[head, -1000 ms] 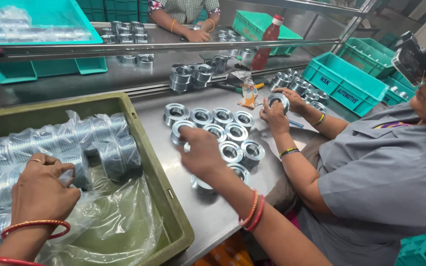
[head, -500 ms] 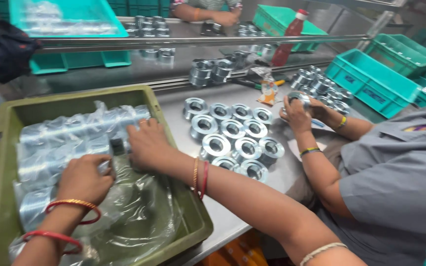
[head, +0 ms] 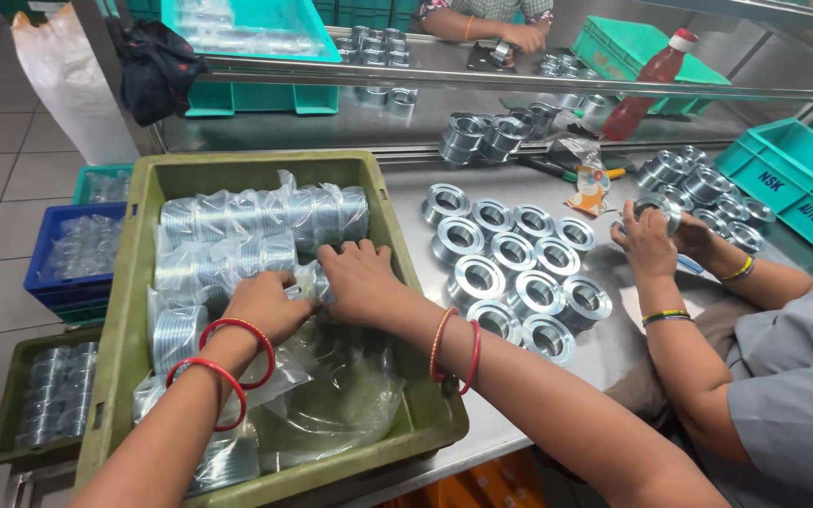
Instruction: Packing cylindrical metal components into individual plastic bags and arranging them in a storage bin.
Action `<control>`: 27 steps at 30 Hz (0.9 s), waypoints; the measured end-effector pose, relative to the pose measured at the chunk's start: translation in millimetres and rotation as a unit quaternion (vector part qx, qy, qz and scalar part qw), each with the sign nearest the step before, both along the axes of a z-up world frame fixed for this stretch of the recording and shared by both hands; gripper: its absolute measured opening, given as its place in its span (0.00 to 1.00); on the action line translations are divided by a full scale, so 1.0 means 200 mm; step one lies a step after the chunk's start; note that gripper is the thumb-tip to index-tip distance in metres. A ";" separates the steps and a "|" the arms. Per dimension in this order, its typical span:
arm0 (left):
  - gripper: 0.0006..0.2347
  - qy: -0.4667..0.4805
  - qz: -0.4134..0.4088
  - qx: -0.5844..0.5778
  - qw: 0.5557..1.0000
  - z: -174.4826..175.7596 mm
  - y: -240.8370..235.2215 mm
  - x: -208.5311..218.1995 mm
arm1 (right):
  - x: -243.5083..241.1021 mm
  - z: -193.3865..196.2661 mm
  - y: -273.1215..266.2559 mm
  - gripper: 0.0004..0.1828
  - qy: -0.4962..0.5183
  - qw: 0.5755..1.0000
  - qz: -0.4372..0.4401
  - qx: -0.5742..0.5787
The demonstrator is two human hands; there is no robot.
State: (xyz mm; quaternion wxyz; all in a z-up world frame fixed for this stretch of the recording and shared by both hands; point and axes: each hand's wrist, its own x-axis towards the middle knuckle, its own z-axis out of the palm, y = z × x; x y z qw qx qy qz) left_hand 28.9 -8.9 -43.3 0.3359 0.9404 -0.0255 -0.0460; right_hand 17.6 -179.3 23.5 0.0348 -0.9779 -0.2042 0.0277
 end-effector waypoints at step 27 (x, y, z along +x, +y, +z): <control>0.11 0.137 0.055 -0.495 0.856 0.17 0.03 -0.12 | -0.05 0.01 -0.15 0.46 0.102 0.887 0.036 0.449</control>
